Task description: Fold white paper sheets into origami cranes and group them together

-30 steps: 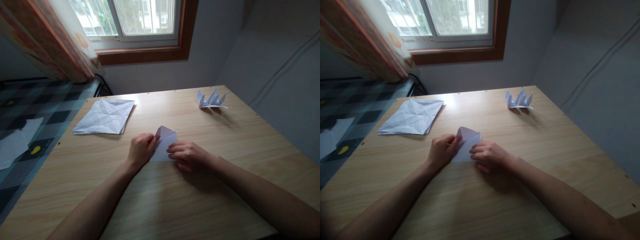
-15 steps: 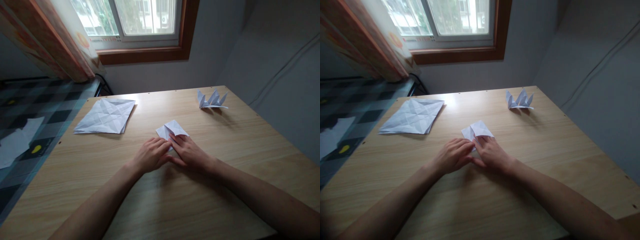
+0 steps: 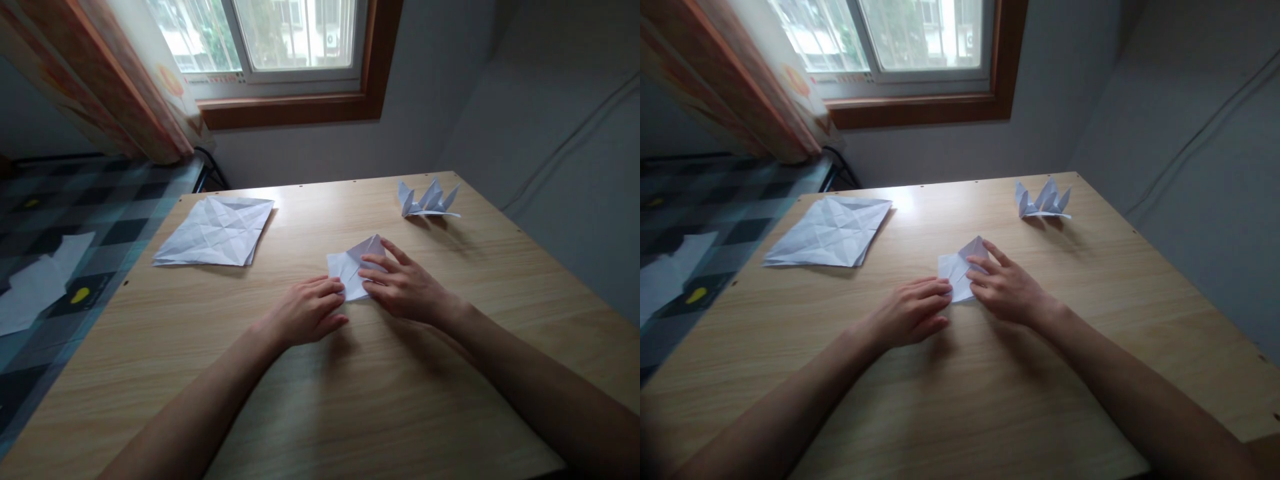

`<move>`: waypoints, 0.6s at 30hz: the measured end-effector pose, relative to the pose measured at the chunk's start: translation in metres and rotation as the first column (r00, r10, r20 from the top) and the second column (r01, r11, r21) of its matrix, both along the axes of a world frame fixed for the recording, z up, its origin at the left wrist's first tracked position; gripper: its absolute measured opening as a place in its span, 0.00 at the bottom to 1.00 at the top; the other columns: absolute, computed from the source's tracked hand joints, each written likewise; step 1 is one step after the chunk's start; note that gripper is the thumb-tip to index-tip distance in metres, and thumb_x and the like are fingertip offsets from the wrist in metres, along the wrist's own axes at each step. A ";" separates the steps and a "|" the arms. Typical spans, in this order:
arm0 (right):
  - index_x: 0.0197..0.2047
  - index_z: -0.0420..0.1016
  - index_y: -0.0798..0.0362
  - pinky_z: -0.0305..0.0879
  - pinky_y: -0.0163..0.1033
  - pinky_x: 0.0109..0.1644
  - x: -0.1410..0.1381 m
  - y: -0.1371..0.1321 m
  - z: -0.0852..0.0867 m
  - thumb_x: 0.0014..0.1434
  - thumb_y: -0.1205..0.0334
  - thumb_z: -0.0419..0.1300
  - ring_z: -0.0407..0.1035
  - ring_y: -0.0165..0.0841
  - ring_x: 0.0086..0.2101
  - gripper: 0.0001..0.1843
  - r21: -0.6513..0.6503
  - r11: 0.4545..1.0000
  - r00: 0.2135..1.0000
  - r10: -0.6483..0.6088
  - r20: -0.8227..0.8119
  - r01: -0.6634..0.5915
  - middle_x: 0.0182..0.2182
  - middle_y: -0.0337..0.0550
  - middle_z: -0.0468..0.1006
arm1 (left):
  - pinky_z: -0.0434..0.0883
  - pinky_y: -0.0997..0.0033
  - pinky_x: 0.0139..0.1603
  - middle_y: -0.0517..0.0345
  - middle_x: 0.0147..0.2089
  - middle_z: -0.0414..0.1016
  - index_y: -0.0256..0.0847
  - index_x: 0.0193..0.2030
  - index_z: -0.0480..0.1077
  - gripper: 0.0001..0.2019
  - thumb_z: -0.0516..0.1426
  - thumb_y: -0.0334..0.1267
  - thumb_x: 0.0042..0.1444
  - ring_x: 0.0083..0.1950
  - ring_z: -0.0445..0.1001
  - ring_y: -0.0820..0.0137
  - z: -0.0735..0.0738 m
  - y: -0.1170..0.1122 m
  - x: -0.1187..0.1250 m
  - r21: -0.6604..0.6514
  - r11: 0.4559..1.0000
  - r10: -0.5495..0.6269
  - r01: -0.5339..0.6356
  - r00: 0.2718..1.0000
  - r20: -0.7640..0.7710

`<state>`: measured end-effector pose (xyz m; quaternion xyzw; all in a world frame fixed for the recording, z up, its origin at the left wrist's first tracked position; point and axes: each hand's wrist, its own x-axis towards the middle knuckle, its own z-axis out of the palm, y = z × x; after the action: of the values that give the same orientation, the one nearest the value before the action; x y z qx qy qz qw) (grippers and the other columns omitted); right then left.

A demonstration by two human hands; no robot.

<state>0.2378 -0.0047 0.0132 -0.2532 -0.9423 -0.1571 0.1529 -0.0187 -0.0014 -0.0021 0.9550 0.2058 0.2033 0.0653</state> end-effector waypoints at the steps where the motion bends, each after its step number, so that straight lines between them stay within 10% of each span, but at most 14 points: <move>1: 0.36 0.79 0.51 0.39 0.59 0.71 0.002 0.000 0.001 0.61 0.71 0.55 0.66 0.42 0.55 0.11 -0.003 1.000 1.000 -0.016 0.012 0.016 0.44 0.43 0.81 | 0.70 0.60 0.61 0.48 0.49 0.77 0.37 0.42 0.72 0.14 0.52 0.45 0.65 0.52 0.76 0.62 0.000 0.000 0.000 -0.011 1.000 -0.014 0.014 1.000 0.017; 18: 0.30 0.77 0.53 0.37 0.62 0.69 -0.011 -0.002 -0.004 0.63 0.57 0.60 0.69 0.43 0.47 0.12 0.004 0.974 0.974 -0.229 -0.004 0.229 0.34 0.45 0.79 | 0.73 0.63 0.54 0.50 0.42 0.75 0.40 0.45 0.71 0.11 0.51 0.42 0.65 0.49 0.76 0.64 0.002 -0.005 -0.001 0.019 0.999 -0.044 0.045 0.999 -0.020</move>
<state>0.2266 -0.0065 0.0088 -0.3598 -0.9063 -0.1754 0.1359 -0.0201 -0.0060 -0.0005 0.9619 0.1832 0.1943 0.0585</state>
